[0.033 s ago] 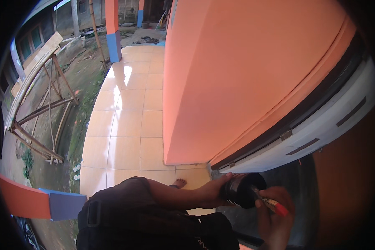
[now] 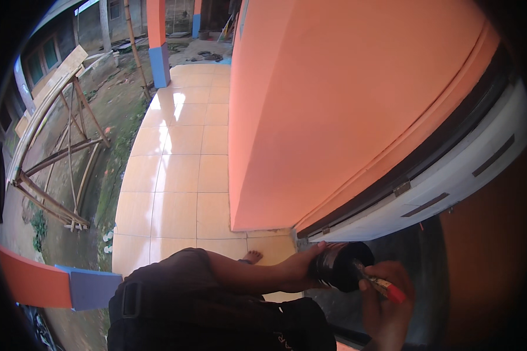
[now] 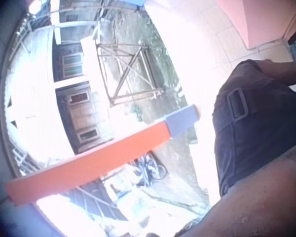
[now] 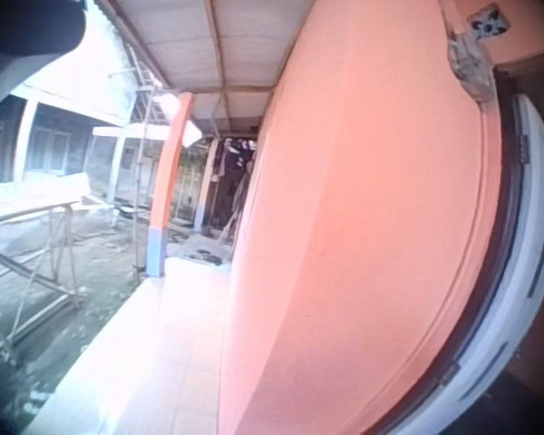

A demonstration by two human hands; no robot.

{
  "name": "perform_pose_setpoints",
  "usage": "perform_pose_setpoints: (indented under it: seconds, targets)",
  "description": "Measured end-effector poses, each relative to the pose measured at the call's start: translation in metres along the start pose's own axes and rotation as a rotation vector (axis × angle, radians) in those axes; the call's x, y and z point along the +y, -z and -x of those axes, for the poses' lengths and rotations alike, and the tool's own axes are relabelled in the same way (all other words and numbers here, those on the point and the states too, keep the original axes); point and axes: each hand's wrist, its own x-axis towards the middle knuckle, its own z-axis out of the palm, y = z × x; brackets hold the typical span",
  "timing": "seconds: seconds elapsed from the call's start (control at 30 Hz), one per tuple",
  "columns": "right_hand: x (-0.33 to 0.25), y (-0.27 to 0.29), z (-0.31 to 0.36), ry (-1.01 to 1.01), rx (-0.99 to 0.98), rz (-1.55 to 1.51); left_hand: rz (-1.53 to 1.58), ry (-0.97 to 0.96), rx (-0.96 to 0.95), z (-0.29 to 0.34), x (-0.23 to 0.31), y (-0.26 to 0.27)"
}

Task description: The person paints the door frame black using a paintbrush and a small paint can. They repeatedly dip the brush into the can and apply paint to the vertical and horizontal sections of the frame around a white door.

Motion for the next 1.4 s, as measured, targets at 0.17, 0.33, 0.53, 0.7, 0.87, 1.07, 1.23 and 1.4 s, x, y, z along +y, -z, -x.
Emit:
perform_pose_setpoints:
  seconds: [0.17, 0.33, 0.53, 0.7, 0.87, 1.07, 1.23, 1.4]
  targets:
    - [0.001, -0.005, 0.001, -0.035, 0.104, -0.066, 0.053, 0.067, 0.053, 0.007, 0.013, -0.006]
    - [-0.006, 0.004, -0.006, -0.084, 0.145, -0.254, -0.114, -0.034, -0.067, 0.015, 0.021, -0.019]
    - [0.000, 0.009, -0.019, -0.156, 0.250, -0.568, -0.067, 0.007, -0.037, 0.019, 0.027, 0.000]
    - [0.027, 0.014, -0.016, -0.197, 0.212, -0.671, -0.057, 0.024, -0.041, 0.018, 0.028, -0.001]
    - [0.035, 0.012, -0.017, -0.271, 0.315, -0.882, -0.018, 0.048, -0.072, 0.015, 0.026, 0.000]
    - [0.032, 0.013, -0.017, -0.198, 0.250, -0.786, -0.084, 0.006, -0.089, 0.019, 0.030, -0.011]
    - [-0.021, 0.010, -0.026, -0.054, 0.075, -0.279, -0.072, -0.019, -0.078, 0.024, 0.038, -0.009]
    - [-0.042, 0.001, -0.044, 0.065, -0.166, 0.170, -0.171, -0.075, -0.112, 0.028, 0.042, -0.005]
